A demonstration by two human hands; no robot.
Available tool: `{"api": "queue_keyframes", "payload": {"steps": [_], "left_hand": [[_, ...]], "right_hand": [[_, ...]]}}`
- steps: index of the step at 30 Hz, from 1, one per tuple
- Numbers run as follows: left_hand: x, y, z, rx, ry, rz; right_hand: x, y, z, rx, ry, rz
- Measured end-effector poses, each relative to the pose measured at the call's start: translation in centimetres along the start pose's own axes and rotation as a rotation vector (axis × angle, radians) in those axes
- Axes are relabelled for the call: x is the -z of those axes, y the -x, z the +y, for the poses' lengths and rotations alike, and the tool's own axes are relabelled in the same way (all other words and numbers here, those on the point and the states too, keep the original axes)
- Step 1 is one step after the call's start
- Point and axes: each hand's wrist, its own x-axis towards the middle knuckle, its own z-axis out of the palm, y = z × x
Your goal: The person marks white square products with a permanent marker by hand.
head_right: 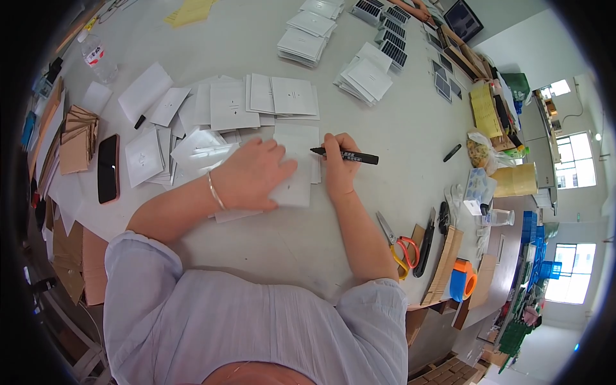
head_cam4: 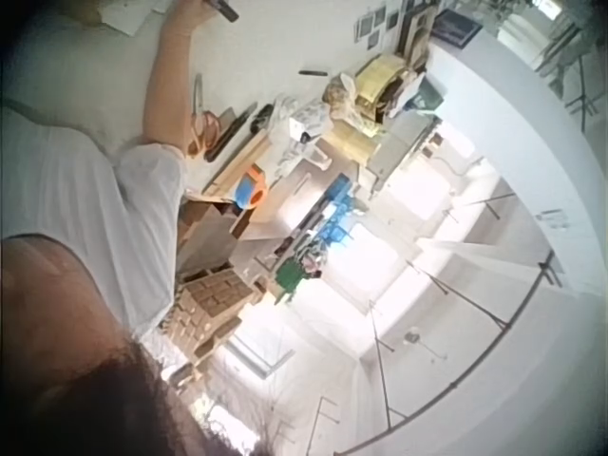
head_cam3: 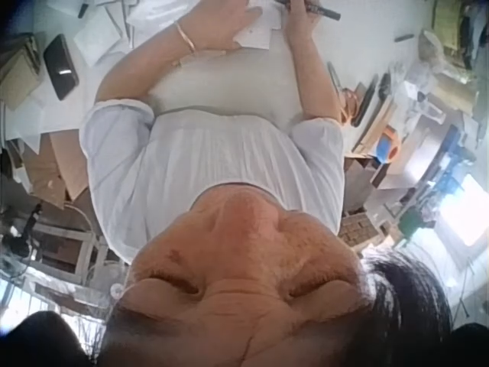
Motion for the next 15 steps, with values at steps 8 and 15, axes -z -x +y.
{"api": "queue_keyframes", "payload": {"steps": [8,15], "left_hand": [[1.9,0.7,1.5,-0.085,0.056,-0.369],[-1.8,-1.5,-1.6,0.078,0.105,0.082]], "right_hand": [[-1.1,0.2,0.6,0.092,0.273,-0.159],[-1.5,0.3,0.6,0.187,0.374,-0.177]]}}
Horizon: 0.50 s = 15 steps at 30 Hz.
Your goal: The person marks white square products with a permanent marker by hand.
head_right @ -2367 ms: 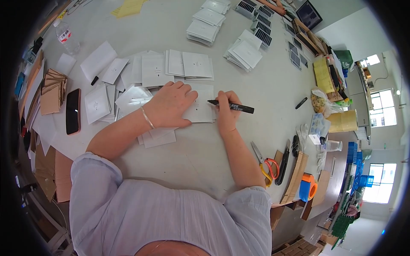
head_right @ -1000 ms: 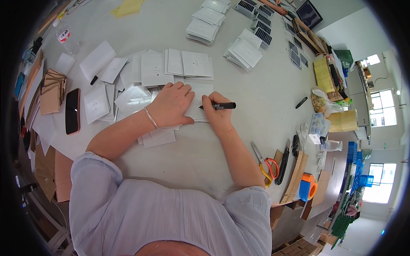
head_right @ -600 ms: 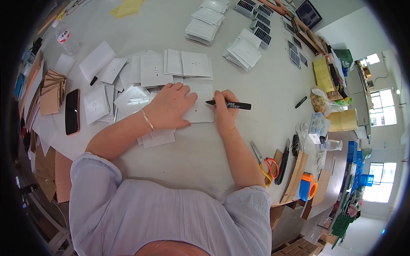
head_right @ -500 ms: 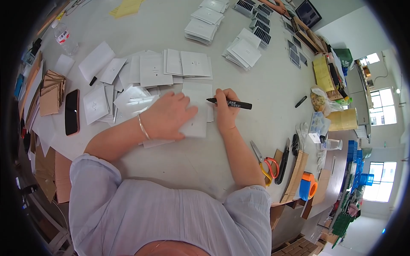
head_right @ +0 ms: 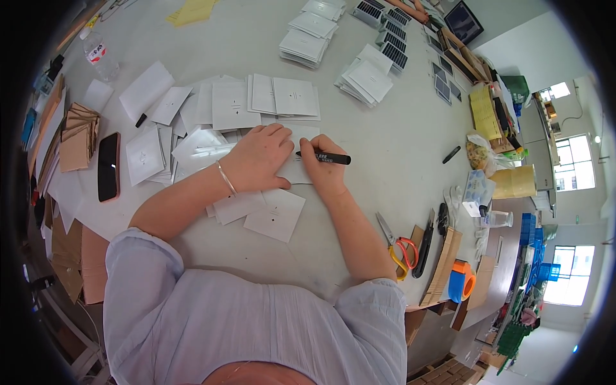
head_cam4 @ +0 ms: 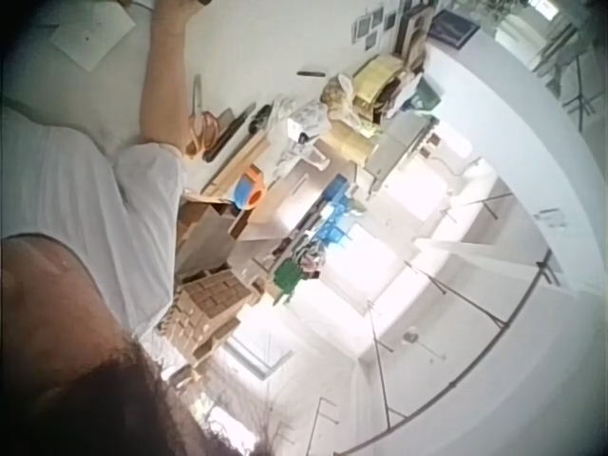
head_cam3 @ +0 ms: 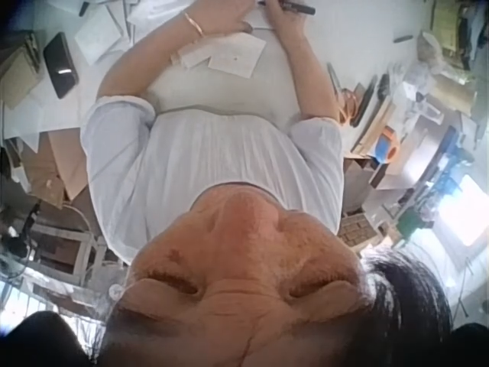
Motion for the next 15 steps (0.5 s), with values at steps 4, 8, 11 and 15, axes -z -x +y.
{"api": "queue_keyframes", "payload": {"steps": [4,8,11,15], "left_hand": [[-0.3,-0.2,-0.1,0.035,-0.011,-0.055],[-0.3,-0.2,-0.2,0.044,-0.009,-0.084],[-0.5,-0.2,-0.1,0.074,0.015,-0.05],[-1.3,-0.1,-0.5,0.064,-0.006,0.059]], "right_hand": [[-0.2,-0.1,0.2,0.032,0.065,0.007],[0.1,0.2,0.5,0.027,0.048,-0.015],[0.6,0.4,0.2,-0.016,-0.011,-0.039],[0.7,0.4,0.2,-0.034,0.008,-0.075]]}}
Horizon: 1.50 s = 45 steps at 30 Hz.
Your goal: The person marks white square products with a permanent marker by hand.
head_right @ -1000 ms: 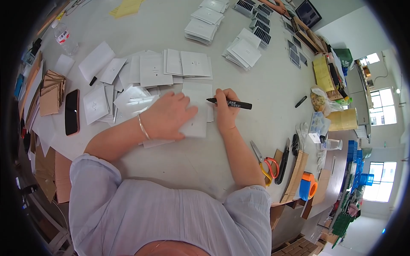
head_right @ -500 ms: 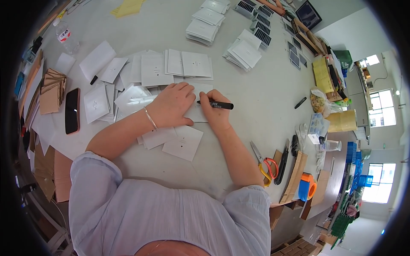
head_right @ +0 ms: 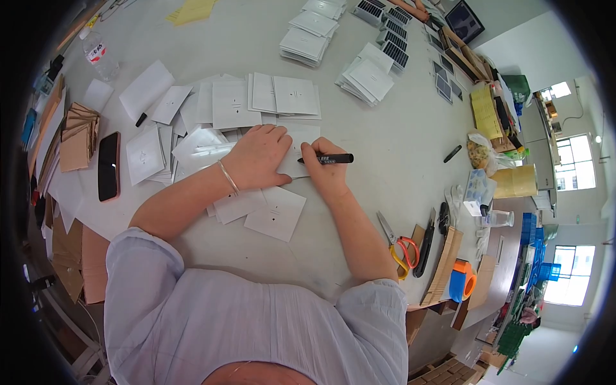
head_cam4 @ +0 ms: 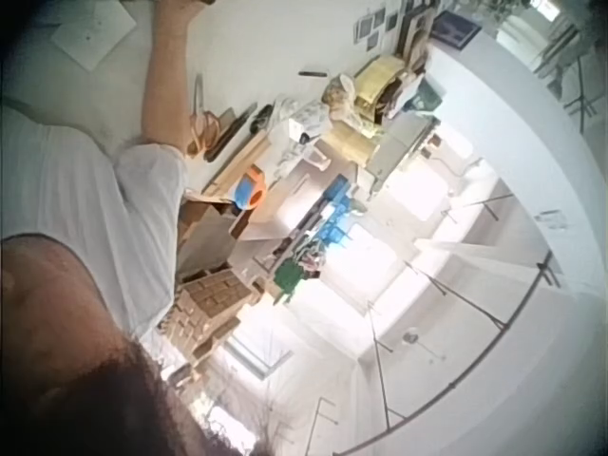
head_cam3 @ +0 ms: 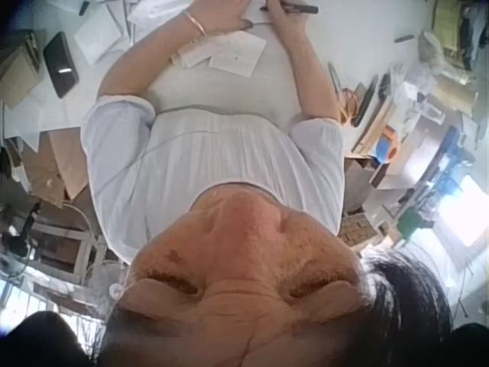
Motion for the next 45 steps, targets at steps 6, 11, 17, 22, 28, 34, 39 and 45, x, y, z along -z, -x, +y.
{"api": "queue_keyframes", "payload": {"steps": [6,11,17,22,28,34,39,45], "left_hand": [[-0.3,0.0,-0.1,-0.029,-0.008,0.029],[-0.2,0.0,-0.2,-0.028,0.003,0.025],[0.4,0.0,0.1,0.015,0.006,-0.04],[1.9,0.3,1.1,-0.049,0.003,-0.058],[3.4,2.7,3.7,-0.306,-0.053,-0.332],[2.9,1.0,2.3,-0.198,-0.042,-0.374],[0.2,-0.3,0.2,0.022,-0.05,-0.031],[0.2,-0.2,0.3,0.022,-0.016,-0.038]], "right_hand": [[-0.4,-0.1,0.4,0.058,0.058,0.025],[-0.3,-0.1,0.0,0.028,0.034,0.019],[-0.1,0.0,-0.1,0.032,-0.024,0.056],[0.7,-0.2,-0.7,-0.141,-0.405,0.33],[0.2,-0.5,0.8,-0.054,-0.187,0.126],[-0.4,-0.6,-0.1,-0.004,-0.045,0.052],[-0.6,-0.8,0.0,0.011,0.013,0.059],[-1.0,-0.9,-0.1,0.052,0.072,0.075]]}}
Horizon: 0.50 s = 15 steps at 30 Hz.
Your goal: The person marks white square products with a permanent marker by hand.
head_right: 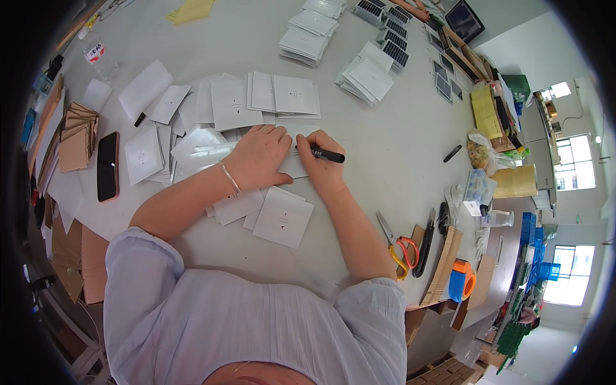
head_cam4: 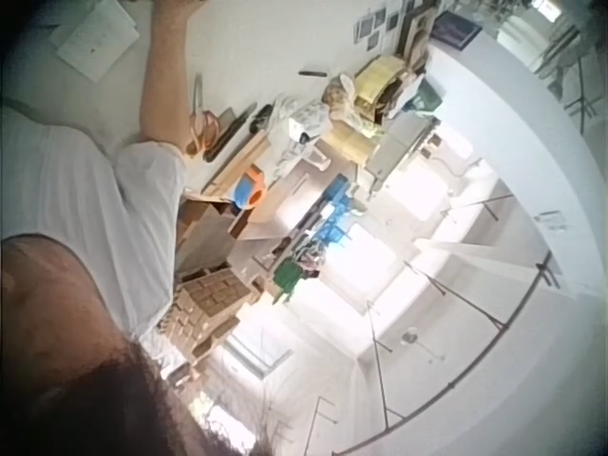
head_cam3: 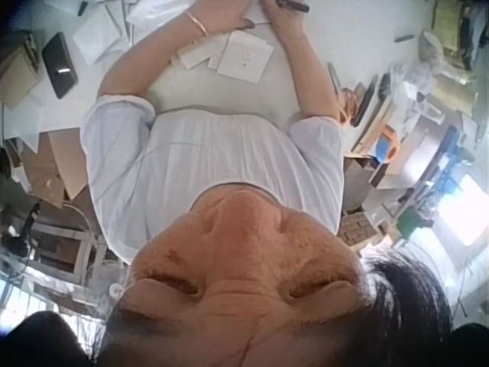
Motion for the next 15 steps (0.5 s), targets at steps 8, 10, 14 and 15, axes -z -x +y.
{"api": "queue_keyframes", "payload": {"steps": [8,10,14,15], "left_hand": [[0.1,0.04,-0.1,0.002,-0.002,-0.013],[0.1,0.07,-0.16,0.006,-0.001,-0.015],[0.04,0.07,-0.24,0.012,0.005,-0.026],[0.05,0.07,-0.24,0.008,0.006,-0.024]], "right_hand": [[0.82,0.27,0.83,-0.058,-0.116,-0.014],[0.79,0.4,0.69,-0.063,-0.116,-0.024],[0.95,0.6,0.07,-0.066,-0.05,-0.095],[0.89,0.61,-0.02,-0.067,-0.05,-0.096]]}}
